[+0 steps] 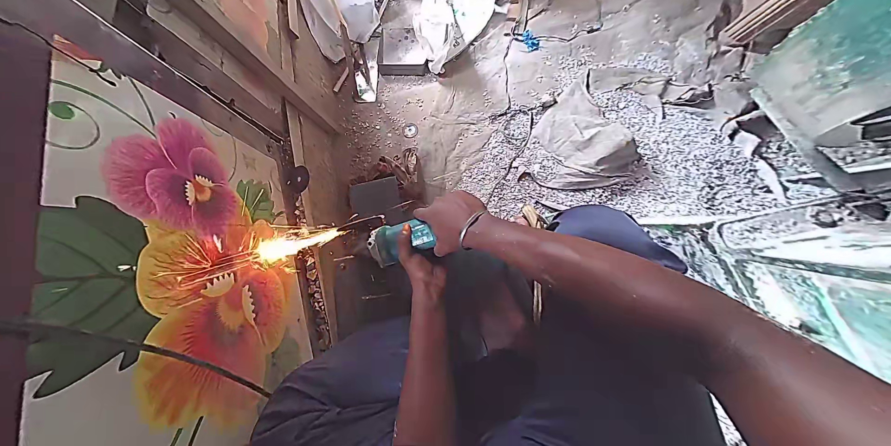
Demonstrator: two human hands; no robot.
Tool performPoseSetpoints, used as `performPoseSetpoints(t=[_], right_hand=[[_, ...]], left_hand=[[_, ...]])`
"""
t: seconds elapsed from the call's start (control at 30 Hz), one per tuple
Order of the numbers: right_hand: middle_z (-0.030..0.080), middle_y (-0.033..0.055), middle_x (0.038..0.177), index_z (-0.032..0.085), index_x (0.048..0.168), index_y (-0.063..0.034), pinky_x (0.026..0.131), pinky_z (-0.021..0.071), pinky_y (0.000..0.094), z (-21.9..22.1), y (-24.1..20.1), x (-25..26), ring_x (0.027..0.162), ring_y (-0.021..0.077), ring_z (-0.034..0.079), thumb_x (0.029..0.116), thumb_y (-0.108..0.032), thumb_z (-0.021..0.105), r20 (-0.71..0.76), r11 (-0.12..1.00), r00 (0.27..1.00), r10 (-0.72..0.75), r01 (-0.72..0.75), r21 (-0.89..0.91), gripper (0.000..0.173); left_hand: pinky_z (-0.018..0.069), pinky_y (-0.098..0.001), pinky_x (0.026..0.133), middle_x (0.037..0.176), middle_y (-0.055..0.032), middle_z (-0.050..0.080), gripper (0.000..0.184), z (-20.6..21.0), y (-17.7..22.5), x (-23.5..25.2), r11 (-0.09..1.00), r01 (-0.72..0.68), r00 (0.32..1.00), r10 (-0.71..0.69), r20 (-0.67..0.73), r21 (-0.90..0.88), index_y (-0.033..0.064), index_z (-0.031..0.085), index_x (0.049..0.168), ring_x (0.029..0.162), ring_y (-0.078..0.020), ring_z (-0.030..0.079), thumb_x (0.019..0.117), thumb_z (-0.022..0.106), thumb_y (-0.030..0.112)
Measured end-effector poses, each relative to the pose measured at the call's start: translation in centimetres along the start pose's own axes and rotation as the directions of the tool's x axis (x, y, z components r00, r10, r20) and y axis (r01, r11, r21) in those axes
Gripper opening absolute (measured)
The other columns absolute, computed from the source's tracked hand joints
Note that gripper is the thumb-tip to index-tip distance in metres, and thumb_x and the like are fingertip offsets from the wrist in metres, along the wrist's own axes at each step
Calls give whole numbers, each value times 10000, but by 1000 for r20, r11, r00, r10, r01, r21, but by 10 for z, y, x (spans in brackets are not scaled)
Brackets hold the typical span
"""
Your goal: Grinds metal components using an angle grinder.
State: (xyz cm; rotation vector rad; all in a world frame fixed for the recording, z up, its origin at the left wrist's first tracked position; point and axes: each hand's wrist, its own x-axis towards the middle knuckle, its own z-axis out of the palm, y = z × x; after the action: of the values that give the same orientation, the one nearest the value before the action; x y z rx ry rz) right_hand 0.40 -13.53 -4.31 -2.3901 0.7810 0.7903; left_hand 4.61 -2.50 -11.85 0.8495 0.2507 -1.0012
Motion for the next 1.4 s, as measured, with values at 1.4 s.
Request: performPoseSetpoints(t=[1.4], right_hand=[[713,195,1123,591,1391,-243,776,534,674,-2,-1,-7,1015,440,688,726,-416,822,28,998,998,59,-58,-28,725]], left_hand=[[614,-335,640,804,-62,705,294,3,-1,-4,999,33,999,-33,7,-23,79,607,982,718,-150,711,1036,378,255]])
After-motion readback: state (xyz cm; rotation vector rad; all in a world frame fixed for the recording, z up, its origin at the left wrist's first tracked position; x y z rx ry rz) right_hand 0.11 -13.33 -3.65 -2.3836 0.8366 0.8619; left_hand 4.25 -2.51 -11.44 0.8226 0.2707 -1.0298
